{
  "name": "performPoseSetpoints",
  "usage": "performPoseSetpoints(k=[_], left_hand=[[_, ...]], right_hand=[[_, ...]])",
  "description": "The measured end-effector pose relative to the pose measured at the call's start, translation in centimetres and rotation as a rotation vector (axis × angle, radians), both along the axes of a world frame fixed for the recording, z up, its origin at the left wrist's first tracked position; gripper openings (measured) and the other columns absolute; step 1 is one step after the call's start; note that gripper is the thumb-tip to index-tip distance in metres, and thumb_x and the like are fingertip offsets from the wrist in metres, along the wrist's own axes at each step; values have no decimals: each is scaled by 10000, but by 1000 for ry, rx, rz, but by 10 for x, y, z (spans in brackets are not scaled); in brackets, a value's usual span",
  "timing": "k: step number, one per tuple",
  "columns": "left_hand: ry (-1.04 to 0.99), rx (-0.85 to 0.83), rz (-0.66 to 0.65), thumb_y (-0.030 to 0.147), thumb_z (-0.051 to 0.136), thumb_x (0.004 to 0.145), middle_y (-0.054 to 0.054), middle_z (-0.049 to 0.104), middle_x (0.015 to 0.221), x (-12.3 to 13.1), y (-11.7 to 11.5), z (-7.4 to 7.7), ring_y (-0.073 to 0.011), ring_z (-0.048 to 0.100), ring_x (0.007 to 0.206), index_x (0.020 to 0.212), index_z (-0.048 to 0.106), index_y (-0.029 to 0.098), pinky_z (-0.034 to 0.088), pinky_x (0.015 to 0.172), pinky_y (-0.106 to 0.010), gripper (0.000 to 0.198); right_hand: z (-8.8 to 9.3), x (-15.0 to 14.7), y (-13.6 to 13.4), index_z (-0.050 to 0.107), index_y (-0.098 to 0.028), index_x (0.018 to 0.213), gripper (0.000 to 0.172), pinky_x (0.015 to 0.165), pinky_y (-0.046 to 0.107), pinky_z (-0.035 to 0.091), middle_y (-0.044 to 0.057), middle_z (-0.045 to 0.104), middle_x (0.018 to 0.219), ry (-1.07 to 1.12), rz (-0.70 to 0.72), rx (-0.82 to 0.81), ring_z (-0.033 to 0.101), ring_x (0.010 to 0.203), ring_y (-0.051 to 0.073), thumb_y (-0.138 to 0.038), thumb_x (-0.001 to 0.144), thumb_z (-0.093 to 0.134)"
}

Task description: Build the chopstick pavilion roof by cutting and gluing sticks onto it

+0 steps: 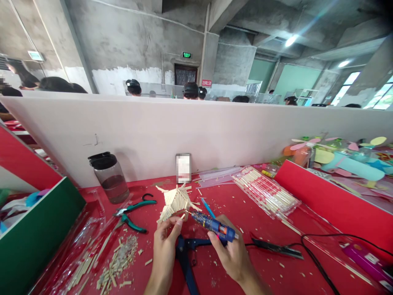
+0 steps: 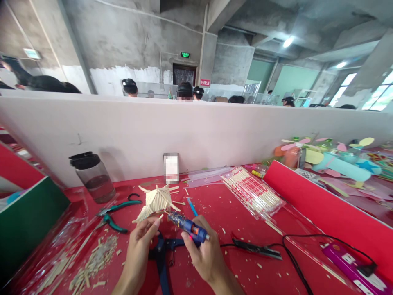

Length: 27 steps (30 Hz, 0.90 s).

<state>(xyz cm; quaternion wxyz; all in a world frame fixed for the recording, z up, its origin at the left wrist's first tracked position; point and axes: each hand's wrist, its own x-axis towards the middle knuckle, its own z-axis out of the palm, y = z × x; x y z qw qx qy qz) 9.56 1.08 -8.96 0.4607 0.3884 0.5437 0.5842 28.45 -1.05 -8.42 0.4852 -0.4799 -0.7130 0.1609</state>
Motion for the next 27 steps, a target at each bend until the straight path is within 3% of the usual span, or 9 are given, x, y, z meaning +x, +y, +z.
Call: performPoseSetpoints(k=[4, 10, 27], left_hand=[[-4, 10, 1, 624, 801, 688, -55, 747, 833, 0, 1, -2, -275, 642, 868, 789, 788, 191, 476, 759, -315, 445], [-15, 21, -10, 603, 802, 694, -51, 749, 817, 0, 1, 1, -272, 648, 851, 781, 779, 188, 474, 756, -310, 425], [-5, -1, -16, 601, 787, 709, -46, 723, 824, 0, 2, -4, -266, 618, 875, 781, 761, 181, 440, 773, -306, 427]], right_hand=[[-1, 1, 1, 558, -236, 853, 190, 610, 270, 496, -3, 613, 739, 30, -40, -33, 621, 657, 182, -347, 1002, 517], [0, -1, 0, 575, -233, 906, 168, 666, 272, 499, 18, 621, 834, 36, -6, -19, 628, 741, 185, -335, 1016, 500], [-8, -5, 7, 571, -228, 832, 241, 621, 277, 472, 16, 615, 757, -76, -120, 65, 630, 681, 190, -376, 1015, 520]])
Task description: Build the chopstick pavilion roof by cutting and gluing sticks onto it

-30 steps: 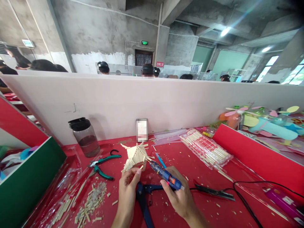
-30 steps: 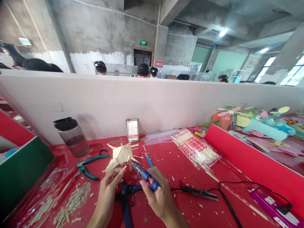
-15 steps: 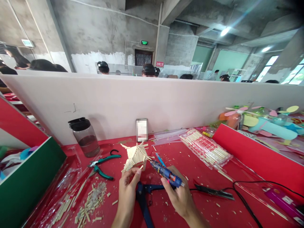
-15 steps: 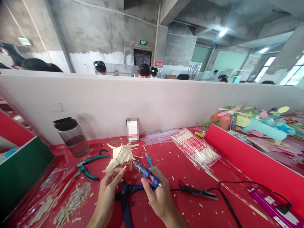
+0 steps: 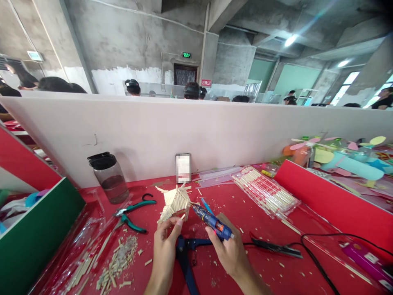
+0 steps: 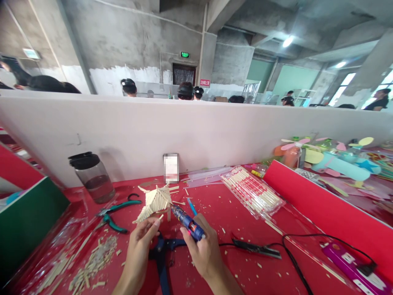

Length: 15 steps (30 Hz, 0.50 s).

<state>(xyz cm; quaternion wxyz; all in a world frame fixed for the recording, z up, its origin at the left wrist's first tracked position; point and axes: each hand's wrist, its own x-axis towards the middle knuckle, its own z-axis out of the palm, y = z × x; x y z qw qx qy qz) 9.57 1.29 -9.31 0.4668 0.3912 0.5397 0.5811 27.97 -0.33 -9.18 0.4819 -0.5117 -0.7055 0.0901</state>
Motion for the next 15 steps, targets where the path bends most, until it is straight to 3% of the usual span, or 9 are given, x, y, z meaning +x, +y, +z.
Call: performPoseSetpoints(k=[15], left_hand=[[-37, -12, 9, 601, 812, 672, -38, 726, 815, 1, -1, 2, -248, 613, 840, 790, 764, 181, 442, 754, -295, 439]], right_hand=[[-1, -2, -2, 591, -229, 843, 226, 608, 277, 486, 24, 640, 760, 40, 23, -30, 640, 667, 194, -379, 1003, 538]])
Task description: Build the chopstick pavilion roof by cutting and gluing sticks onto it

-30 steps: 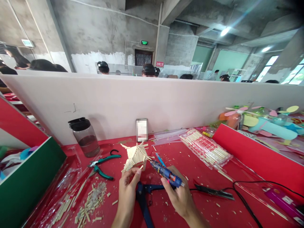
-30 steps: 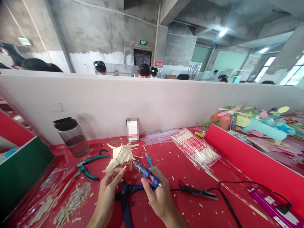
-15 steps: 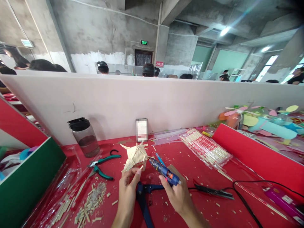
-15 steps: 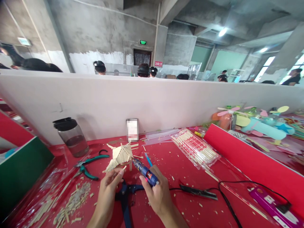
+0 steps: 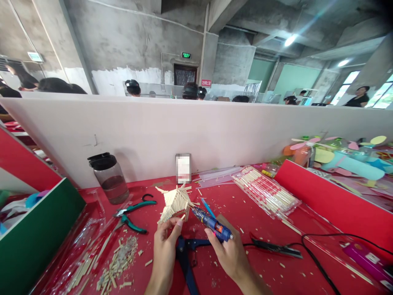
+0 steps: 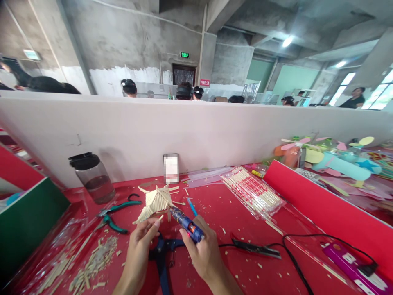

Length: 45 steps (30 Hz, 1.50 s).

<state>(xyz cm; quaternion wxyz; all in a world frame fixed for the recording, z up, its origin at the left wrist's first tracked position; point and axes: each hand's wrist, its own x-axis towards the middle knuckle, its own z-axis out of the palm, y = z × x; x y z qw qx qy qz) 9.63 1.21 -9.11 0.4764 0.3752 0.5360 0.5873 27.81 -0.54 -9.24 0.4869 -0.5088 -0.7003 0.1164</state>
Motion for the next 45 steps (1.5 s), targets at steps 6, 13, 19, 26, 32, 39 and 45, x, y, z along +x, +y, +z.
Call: performPoseSetpoints(k=[6, 13, 19, 26, 32, 39, 45], left_hand=[[4, -5, 0, 600, 808, 679, -37, 715, 781, 0, -1, 2, -239, 609, 788, 788, 765, 178, 447, 730, -297, 438], [-1, 9, -2, 599, 817, 669, -39, 725, 779, 0, -2, 4, -237, 622, 789, 769, 774, 178, 459, 731, -295, 435], [-11, 0, 16, 597, 832, 643, -34, 720, 754, 1, -2, 7, -232, 620, 770, 750, 772, 181, 470, 721, -291, 434], [-27, -13, 21, 584, 832, 644, -31, 708, 749, 3, -4, 12, -227, 616, 748, 759, 768, 174, 476, 695, -290, 431], [-4, -24, 27, 594, 830, 643, -32, 698, 733, 2, -4, 12, -229, 618, 728, 772, 769, 167, 467, 651, -281, 450], [-1, -28, 10, 592, 814, 657, -41, 714, 773, 1, -1, 5, -243, 618, 781, 780, 760, 174, 457, 698, -290, 439], [20, -5, -4, 577, 798, 690, -53, 729, 795, 1, -1, 7, -256, 621, 812, 782, 768, 169, 456, 738, -306, 420]], right_hand=[[0, 1, -2, 581, -232, 836, 229, 610, 278, 482, 14, 619, 748, -5, 27, -31, 629, 659, 187, -380, 1005, 535], [6, 2, -7, 544, -236, 810, 234, 593, 271, 480, 10, 591, 744, -23, 67, -34, 613, 654, 183, -355, 1008, 505], [9, 1, -5, 578, -233, 900, 159, 648, 270, 508, 31, 629, 835, -1, 72, -15, 641, 731, 190, -323, 1008, 505], [5, 0, -2, 569, -238, 845, 195, 608, 265, 492, 13, 625, 770, -26, 6, 30, 638, 680, 185, -341, 1005, 526], [4, 0, -1, 576, -238, 835, 216, 583, 272, 492, 10, 639, 738, -12, -23, 17, 644, 645, 188, -370, 1000, 534], [2, 1, -2, 605, -234, 857, 228, 611, 282, 511, 24, 650, 752, -21, 8, -15, 654, 670, 199, -389, 1004, 528], [6, 1, -5, 584, -236, 823, 241, 593, 270, 497, 8, 630, 729, -30, 27, -12, 644, 646, 186, -385, 1003, 525]])
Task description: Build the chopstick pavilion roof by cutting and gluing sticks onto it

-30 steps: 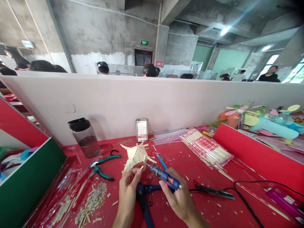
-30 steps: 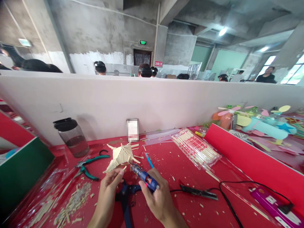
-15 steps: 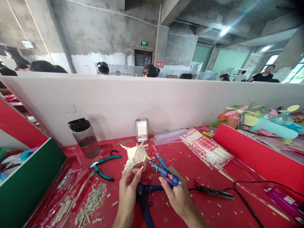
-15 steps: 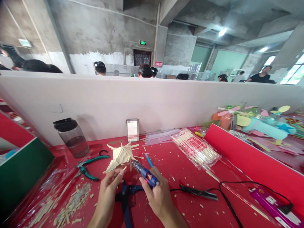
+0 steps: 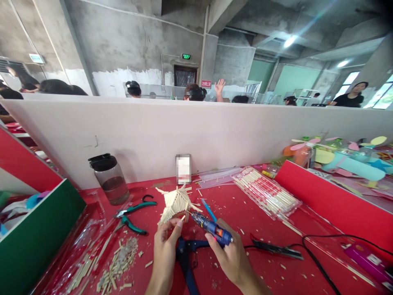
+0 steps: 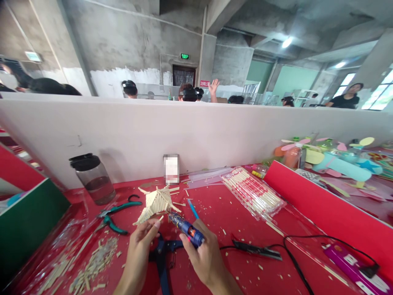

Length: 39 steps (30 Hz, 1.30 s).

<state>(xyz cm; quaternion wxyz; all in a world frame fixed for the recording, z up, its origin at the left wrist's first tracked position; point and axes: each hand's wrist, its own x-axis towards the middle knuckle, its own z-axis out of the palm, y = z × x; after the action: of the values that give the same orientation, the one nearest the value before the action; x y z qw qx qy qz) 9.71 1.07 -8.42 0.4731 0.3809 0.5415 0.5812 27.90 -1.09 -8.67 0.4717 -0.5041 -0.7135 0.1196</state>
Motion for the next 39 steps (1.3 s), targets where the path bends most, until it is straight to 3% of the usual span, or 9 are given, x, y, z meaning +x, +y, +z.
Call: performPoseSetpoints(k=[13, 27, 39], left_hand=[[-6, -34, 32, 616, 820, 634, -44, 718, 769, 0, -2, 1, -224, 612, 720, 780, 774, 172, 424, 598, -260, 469], [-14, -27, 35, 613, 821, 639, -47, 715, 764, 1, -1, 1, -240, 624, 728, 787, 776, 172, 443, 621, -277, 467], [12, 0, 27, 603, 806, 685, -59, 746, 823, -2, 2, -7, -262, 641, 838, 795, 786, 179, 463, 713, -296, 438]], right_hand=[[2, -2, 2, 585, -244, 932, 180, 640, 286, 525, 44, 629, 825, -133, -48, 106, 663, 724, 211, -356, 1032, 485], [-2, -3, 2, 555, -255, 814, 265, 569, 299, 452, 33, 610, 749, -212, -123, 150, 628, 644, 213, -399, 1029, 500], [0, 3, -5, 542, -257, 868, 202, 621, 297, 466, 34, 626, 814, -218, 8, 35, 645, 732, 219, -361, 1030, 483]])
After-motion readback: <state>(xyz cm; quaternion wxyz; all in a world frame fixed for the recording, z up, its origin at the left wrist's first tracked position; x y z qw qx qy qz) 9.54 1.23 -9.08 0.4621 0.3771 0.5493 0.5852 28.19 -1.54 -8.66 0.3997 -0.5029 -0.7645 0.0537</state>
